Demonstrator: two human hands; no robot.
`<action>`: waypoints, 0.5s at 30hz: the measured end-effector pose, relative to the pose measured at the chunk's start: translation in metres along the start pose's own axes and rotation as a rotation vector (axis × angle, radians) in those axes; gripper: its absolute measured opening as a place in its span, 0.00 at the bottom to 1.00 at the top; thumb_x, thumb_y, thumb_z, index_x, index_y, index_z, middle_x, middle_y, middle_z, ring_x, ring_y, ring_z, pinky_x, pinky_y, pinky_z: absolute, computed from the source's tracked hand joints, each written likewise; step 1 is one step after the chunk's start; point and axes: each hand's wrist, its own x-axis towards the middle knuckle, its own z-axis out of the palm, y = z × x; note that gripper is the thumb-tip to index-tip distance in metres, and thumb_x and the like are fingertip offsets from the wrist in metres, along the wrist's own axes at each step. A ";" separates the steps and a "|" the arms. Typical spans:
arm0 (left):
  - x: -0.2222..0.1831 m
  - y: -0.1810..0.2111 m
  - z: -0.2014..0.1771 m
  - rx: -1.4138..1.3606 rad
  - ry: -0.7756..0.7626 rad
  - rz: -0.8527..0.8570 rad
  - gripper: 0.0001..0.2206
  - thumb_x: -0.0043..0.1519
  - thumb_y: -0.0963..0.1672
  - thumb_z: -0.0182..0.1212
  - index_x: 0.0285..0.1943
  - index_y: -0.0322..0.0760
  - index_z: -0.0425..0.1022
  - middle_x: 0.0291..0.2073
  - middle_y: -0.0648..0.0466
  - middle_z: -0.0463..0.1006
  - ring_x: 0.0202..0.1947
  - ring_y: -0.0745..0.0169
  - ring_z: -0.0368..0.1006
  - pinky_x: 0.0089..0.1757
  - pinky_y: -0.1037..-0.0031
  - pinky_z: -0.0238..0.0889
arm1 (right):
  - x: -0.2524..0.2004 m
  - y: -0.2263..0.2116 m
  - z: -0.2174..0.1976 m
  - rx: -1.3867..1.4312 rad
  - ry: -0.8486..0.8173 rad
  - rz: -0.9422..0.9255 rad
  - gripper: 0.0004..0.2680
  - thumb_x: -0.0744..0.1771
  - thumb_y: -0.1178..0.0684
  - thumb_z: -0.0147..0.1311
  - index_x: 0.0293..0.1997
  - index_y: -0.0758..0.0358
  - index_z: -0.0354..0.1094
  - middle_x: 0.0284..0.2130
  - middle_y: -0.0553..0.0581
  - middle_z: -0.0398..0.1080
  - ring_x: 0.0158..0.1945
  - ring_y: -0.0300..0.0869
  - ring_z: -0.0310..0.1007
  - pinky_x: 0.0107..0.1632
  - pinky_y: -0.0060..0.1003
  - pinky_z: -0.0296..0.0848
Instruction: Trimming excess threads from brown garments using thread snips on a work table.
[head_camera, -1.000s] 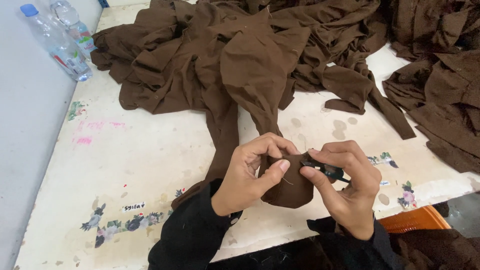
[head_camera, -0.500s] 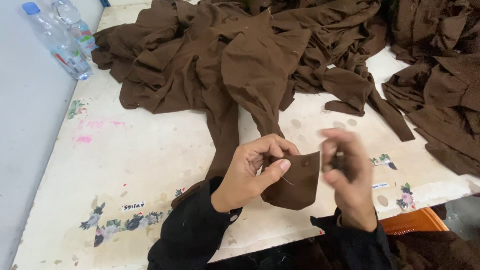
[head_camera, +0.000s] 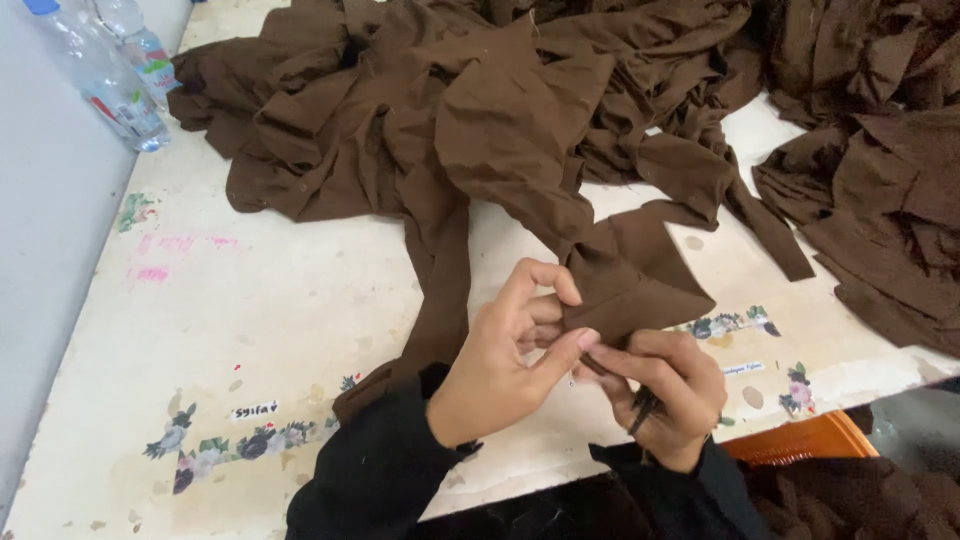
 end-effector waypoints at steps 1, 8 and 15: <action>0.000 -0.001 0.001 0.049 0.051 0.034 0.08 0.56 0.40 0.49 0.37 0.40 0.54 0.14 0.59 0.56 0.17 0.73 0.52 0.25 0.82 0.47 | 0.007 -0.002 0.002 0.068 -0.016 0.043 0.09 0.58 0.47 0.50 0.25 0.63 0.65 0.19 0.55 0.62 0.20 0.38 0.61 0.24 0.28 0.62; 0.001 -0.005 -0.003 0.034 0.076 -0.015 0.11 0.55 0.37 0.49 0.40 0.41 0.53 0.16 0.59 0.59 0.17 0.73 0.52 0.25 0.84 0.47 | -0.005 0.020 0.003 0.297 -0.033 0.643 0.13 0.65 0.54 0.34 0.18 0.62 0.63 0.13 0.52 0.63 0.14 0.32 0.53 0.18 0.25 0.49; 0.003 0.001 -0.002 0.185 -0.078 -0.009 0.15 0.55 0.36 0.46 0.49 0.43 0.60 0.12 0.61 0.48 0.16 0.73 0.45 0.28 0.83 0.46 | 0.019 0.026 -0.003 0.964 0.078 1.046 0.12 0.63 0.44 0.41 0.19 0.56 0.52 0.08 0.45 0.43 0.09 0.32 0.35 0.17 0.28 0.36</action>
